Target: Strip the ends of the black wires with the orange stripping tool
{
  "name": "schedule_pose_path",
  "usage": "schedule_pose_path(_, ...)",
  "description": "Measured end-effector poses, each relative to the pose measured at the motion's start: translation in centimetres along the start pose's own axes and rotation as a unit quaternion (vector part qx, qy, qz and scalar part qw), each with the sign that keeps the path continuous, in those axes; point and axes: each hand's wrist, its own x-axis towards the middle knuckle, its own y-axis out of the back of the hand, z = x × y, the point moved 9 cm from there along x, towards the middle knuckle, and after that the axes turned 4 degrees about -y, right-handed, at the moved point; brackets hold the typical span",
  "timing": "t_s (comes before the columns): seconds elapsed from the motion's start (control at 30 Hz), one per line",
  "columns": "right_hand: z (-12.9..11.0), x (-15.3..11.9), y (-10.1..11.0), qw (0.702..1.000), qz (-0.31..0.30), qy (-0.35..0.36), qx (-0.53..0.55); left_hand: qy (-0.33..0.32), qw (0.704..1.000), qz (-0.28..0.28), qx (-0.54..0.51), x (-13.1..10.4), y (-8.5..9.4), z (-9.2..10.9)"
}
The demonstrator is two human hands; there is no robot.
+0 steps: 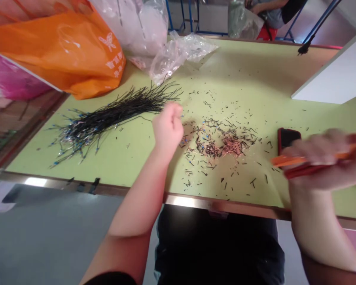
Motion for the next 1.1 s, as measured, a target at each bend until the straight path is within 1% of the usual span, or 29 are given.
schedule_pose_path(0.03, -0.3, 0.4, 0.1, 1.000, 0.003, 0.008, -0.001, 0.039, 0.999, 0.034, 0.005, 0.1, 0.5, -1.3)
schedule_pose_path(0.07, -0.5, 0.9, 0.0, 1.000, 0.008, 0.017, 0.000, 0.053, 0.998, 0.034, 0.003, 0.2, 0.3, -1.9)
schedule_pose_path(0.1, -0.6, 1.4, 0.0, 1.000, 0.013, 0.027, 0.003, 0.045, 0.999, 0.007, 0.001, 0.2, -0.4, -1.8)
schedule_pose_path(0.17, -0.4, 2.1, -0.2, 0.998, 0.029, 0.052, 0.018, -0.010, 0.999, -0.049, -0.002, -0.2, -1.8, -0.2)
schedule_pose_path(0.2, -0.2, 2.3, -0.2, 0.997, 0.041, 0.064, 0.031, -0.038, 0.997, -0.062, 0.000, -0.5, -2.2, 0.9)
schedule_pose_path(0.27, 0.6, 2.5, -0.2, 0.994, 0.056, 0.073, 0.057, -0.089, 0.994, -0.070, 0.006, -1.1, -2.4, 3.1)
schedule_pose_path(0.3, 1.1, 2.6, -0.4, 0.994, 0.055, 0.066, 0.067, -0.108, 0.992, -0.068, 0.007, -1.4, -2.3, 4.0)
schedule_pose_path(0.4, 2.6, 2.9, -1.3, 0.995, 0.030, 0.029, 0.089, -0.145, 0.987, -0.072, 0.000, -1.8, -2.0, 5.8)
schedule_pose_path(0.47, 2.7, 3.0, -1.7, 0.994, 0.024, 0.029, 0.100, -0.149, 0.985, -0.088, 0.003, -1.8, -2.1, 6.4)
schedule_pose_path(0.57, 2.1, 3.0, -1.9, 0.992, 0.040, 0.063, 0.098, -0.146, 0.982, -0.121, 0.024, -2.0, -2.6, 6.9)
schedule_pose_path(0.63, 1.9, 3.1, -2.0, 0.993, 0.051, 0.075, 0.082, -0.154, 0.979, -0.128, 0.032, -2.3, -2.7, 7.6)
schedule_pose_path(0.8, 3.0, 3.4, -2.4, 0.996, 0.064, 0.052, 0.034, -0.182, 0.976, -0.118, 0.028, -3.1, -2.4, 9.6)
schedule_pose_path(0.87, 3.5, 3.5, -2.5, 0.997, 0.058, 0.051, 0.031, -0.190, 0.975, -0.109, 0.023, -3.3, -2.1, 10.2)
schedule_pose_path(1.0, 3.9, 3.6, -2.9, 0.998, 0.039, 0.048, 0.034, -0.198, 0.976, -0.086, 0.008, -3.3, -1.3, 10.9)
schedule_pose_path(1.1, 4.0, 3.6, -2.9, 0.997, 0.055, 0.043, 0.030, -0.198, 0.976, -0.093, 0.004, -3.4, -1.2, 11.2)
